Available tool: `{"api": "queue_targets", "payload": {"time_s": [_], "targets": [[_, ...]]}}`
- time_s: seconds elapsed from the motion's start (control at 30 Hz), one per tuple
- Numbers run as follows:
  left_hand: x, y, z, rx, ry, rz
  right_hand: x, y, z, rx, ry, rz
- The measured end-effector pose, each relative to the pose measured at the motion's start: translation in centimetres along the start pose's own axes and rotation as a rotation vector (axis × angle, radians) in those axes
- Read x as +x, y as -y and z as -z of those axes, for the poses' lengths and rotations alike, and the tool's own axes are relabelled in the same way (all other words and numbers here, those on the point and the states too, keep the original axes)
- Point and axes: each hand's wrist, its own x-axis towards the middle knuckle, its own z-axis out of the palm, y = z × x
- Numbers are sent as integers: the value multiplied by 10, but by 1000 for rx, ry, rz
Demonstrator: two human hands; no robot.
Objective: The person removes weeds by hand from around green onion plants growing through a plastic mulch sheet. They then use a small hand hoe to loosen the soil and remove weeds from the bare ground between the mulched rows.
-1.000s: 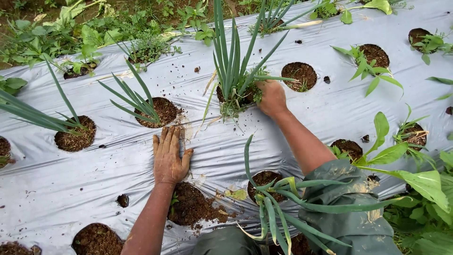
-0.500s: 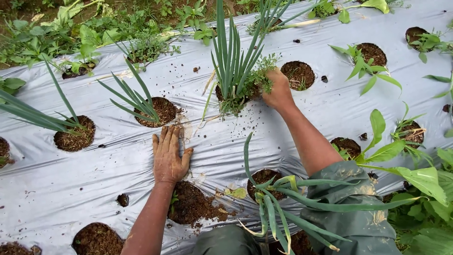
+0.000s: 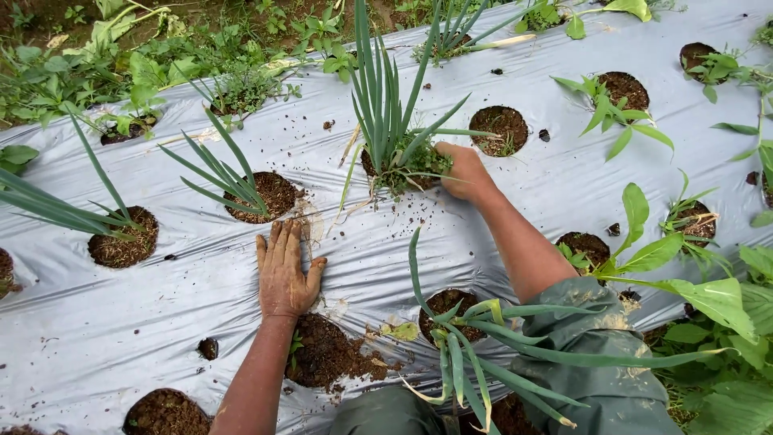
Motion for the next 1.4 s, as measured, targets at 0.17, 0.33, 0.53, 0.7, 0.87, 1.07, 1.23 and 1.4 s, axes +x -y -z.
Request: {"api": "queue_targets", "payload": {"time_s": [0.17, 0.33, 0.53, 0.7, 0.87, 1.07, 1.23, 1.4], "targets": [[-1, -1, 0, 0, -14, -5, -13, 73, 32, 313, -492, 17], [-3, 2, -3, 5, -26, -11, -19, 47, 13, -250, 153, -94], [-2, 1, -4, 12, -19, -5, -23, 97, 42, 121, -500, 208], [-3, -1, -3, 8, -32, 4, -33, 107, 36, 18, -27, -48], [1, -1, -1, -6, -23, 6, -32, 110, 46, -242, -210, -161], [0, -4, -1, -12, -12, 35, -43, 97, 16, -446, 87, -3], [-2, -4, -1, -4, -3, 43, -24, 167, 11, -337, 367, -124], [-1, -4, -3, 16, 2, 40, -17, 203, -6, -494, 225, -225]]}}
